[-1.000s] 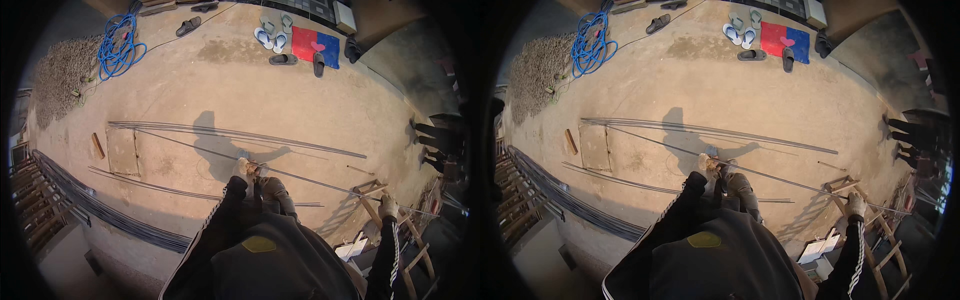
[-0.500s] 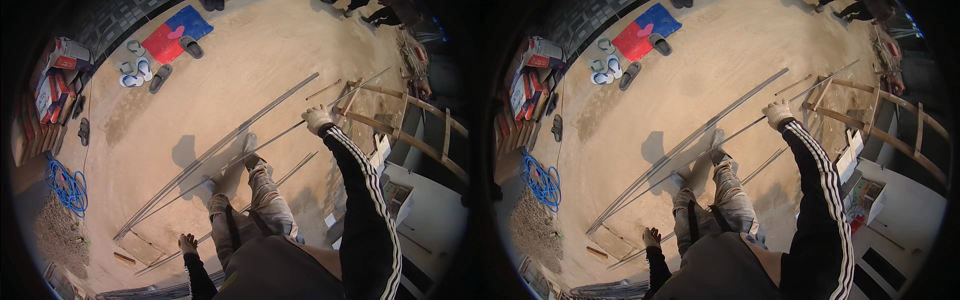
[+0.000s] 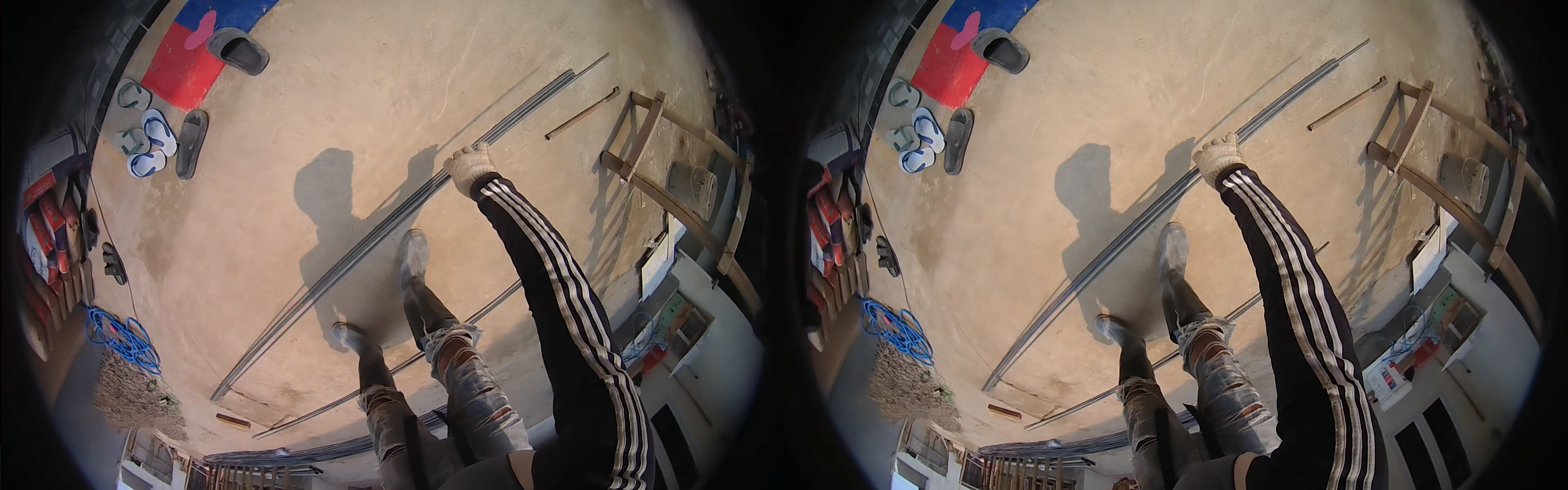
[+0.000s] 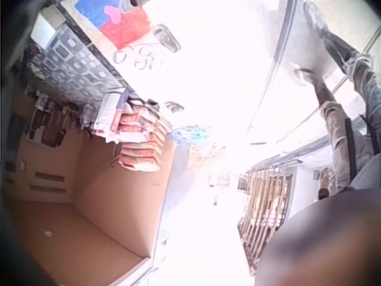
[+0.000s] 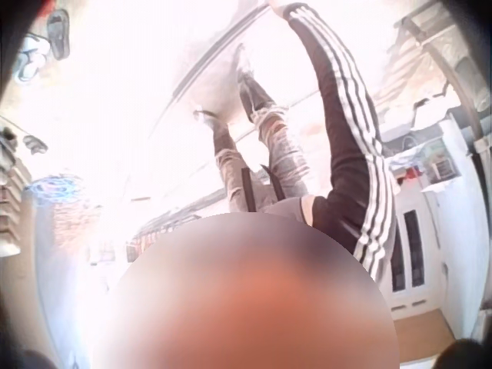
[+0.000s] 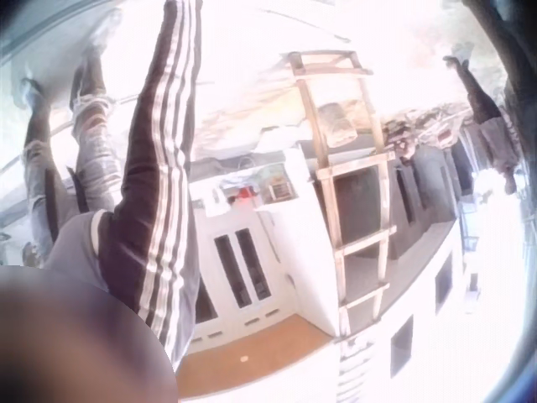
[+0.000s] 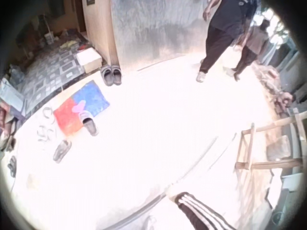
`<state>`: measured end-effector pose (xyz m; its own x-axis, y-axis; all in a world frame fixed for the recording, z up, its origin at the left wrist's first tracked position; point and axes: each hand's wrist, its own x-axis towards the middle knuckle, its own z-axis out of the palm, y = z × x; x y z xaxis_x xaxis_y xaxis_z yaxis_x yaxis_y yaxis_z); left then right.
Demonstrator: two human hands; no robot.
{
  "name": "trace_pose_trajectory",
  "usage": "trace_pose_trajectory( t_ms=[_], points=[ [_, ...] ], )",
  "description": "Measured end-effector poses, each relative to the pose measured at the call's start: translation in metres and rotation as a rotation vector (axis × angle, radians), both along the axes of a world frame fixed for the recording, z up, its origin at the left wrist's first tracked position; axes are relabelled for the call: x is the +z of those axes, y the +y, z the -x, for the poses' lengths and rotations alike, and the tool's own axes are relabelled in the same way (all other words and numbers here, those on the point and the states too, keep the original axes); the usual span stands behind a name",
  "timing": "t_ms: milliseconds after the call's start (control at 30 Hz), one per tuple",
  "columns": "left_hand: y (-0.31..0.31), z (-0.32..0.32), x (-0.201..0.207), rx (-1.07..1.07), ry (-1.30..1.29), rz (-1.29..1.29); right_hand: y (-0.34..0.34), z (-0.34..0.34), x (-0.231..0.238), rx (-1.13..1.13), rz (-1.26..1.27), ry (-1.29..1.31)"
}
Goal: The person repeatedly picks up long steel bars from the floor and places them in a parallel arrangement. They adjust the bars' positions to align them neatly on the ground.
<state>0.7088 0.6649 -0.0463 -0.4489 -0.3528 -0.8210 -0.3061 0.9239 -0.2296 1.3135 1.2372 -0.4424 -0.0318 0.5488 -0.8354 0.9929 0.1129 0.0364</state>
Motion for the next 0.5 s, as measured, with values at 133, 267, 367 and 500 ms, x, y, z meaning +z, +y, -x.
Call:
trace_pose_trajectory(
  t_ms=[133,267,367,500],
  points=[
    [0.002,-0.001,0.000,-0.043,-0.037,0.005,-0.013,-0.005,-0.056,0.008,-0.101,-0.011],
    [0.000,0.002,-0.006,-0.060,-0.120,-0.097,-0.057,0.019,-0.053,-0.089,0.142,-0.005],
    [-0.001,0.002,-0.023,0.038,-0.140,-0.221,-0.105,0.044,-0.005,-0.124,0.337,0.065],
    [-0.002,-0.007,-0.047,0.185,-0.086,-0.219,-0.163,0.076,0.084,-0.216,0.406,0.150]
  ],
)
